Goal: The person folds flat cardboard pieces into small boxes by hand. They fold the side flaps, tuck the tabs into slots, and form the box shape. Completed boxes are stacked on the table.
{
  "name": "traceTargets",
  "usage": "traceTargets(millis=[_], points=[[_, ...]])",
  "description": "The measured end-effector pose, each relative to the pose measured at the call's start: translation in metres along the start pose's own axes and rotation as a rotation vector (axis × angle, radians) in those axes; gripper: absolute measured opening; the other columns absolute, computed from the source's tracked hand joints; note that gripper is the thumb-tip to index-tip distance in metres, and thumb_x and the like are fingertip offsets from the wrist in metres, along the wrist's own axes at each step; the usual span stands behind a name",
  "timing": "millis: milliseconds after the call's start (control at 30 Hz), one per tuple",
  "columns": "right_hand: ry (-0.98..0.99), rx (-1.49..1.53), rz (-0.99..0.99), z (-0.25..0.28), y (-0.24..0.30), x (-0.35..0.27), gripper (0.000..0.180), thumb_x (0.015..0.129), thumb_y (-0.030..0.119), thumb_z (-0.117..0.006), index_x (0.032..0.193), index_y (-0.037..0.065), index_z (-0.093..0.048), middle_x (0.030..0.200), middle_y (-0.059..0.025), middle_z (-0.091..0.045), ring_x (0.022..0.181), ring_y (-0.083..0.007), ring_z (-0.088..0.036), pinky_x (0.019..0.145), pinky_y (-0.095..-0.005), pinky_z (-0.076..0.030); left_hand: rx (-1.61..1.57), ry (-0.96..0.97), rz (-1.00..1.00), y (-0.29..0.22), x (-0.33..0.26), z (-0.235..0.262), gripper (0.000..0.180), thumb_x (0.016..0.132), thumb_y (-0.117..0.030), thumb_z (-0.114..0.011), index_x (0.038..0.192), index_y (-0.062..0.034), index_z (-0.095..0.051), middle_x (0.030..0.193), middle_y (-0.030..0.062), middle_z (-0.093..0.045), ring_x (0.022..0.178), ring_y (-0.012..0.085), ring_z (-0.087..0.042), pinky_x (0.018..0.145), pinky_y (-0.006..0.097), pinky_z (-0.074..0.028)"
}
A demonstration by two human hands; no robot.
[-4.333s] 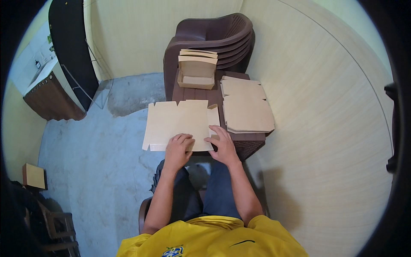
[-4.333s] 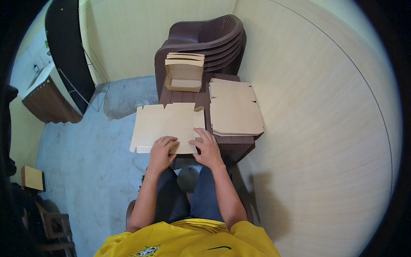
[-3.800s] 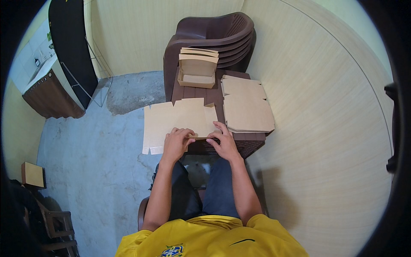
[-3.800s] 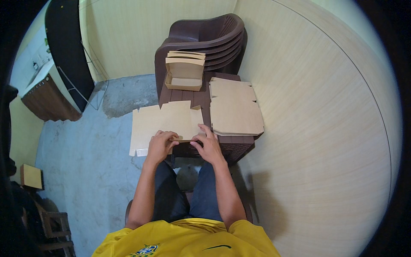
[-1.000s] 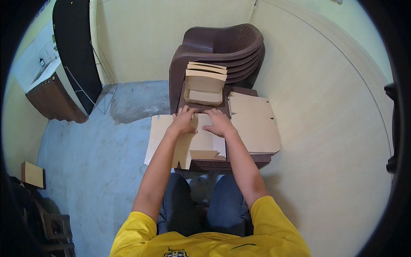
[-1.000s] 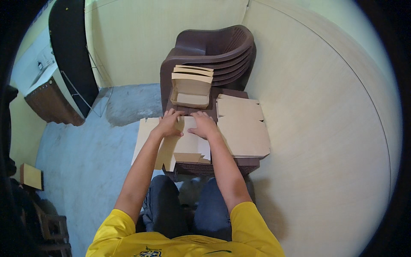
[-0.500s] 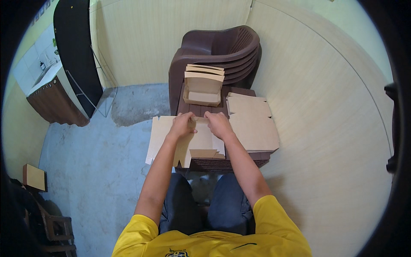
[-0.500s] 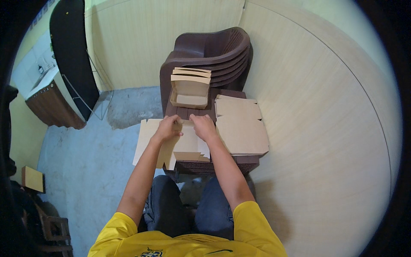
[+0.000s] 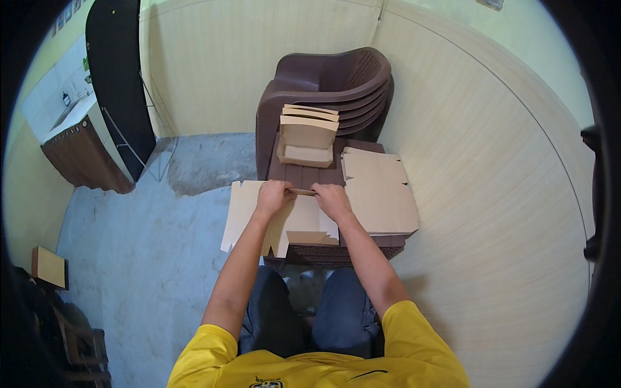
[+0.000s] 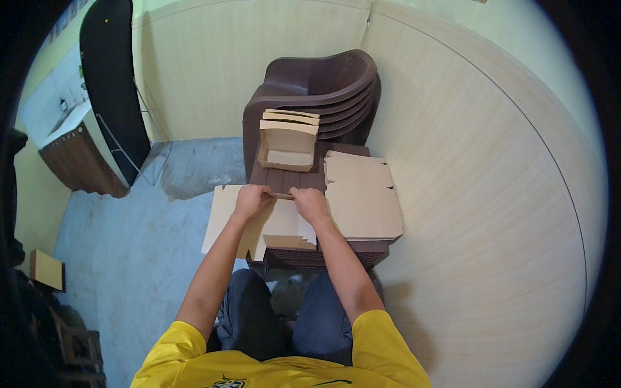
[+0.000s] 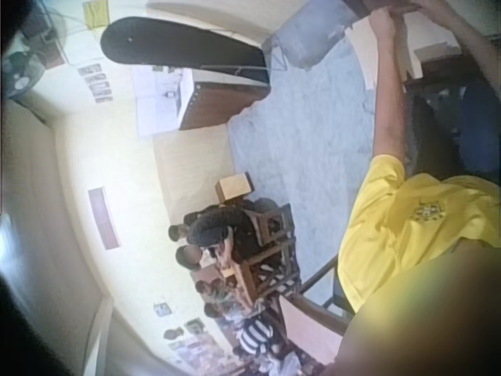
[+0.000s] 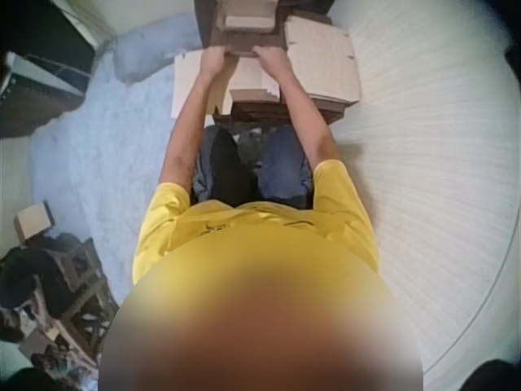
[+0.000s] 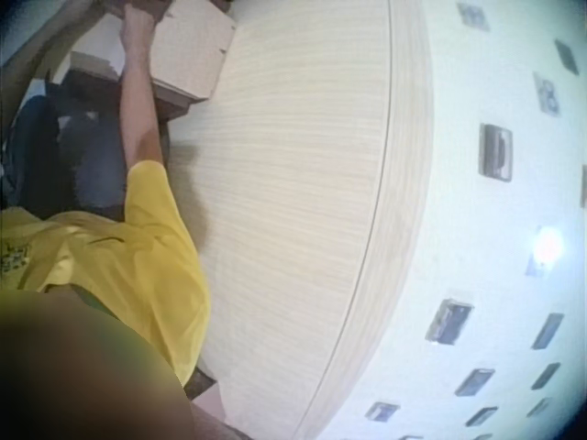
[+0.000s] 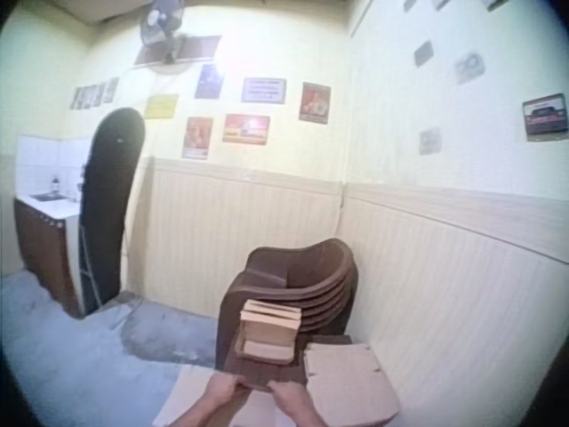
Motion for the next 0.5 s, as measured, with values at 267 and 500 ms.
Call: traceTargets(millis=[267, 500], points=[[-0.018, 0.104, 0.142, 0.007, 0.013, -0.023, 0.028, 0.092, 0.011, -0.065, 0.118, 0.004, -0.075, 0.109, -0.0210, -0.079, 0.107, -0.0403, -0.075, 0.096, -0.0543, -0.060, 0.079, 0.028, -0.063, -0.015, -0.015, 0.005, 0.027, 0.087, -0.016, -0.081, 0.114, -0.0154, -0.086, 0.115, 0.0109, -0.081, 0.113, 0.0342, -0.075, 0.104, 0.048, -0.058], [0.143, 0.109, 0.128, 0.002, 0.010, -0.043, 0.055, 0.096, 0.017, -0.062, 0.149, 0.002, -0.066, 0.156, -0.0190, -0.065, 0.145, -0.0335, -0.060, 0.132, -0.0522, -0.037, 0.080, 0.039, -0.244, -0.022, -0.040, 0.006, 0.034, 0.092, -0.010, -0.070, 0.123, -0.0135, -0.083, 0.138, 0.0034, -0.075, 0.138, 0.0274, -0.064, 0.126, 0.055, -0.043]])
Point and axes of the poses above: each hand's wrist, its own x-axis towards the middle knuckle, its own z-axis out of the back of the hand, y = z × x, the point moved 8 cm from there along x, towards the middle knuckle
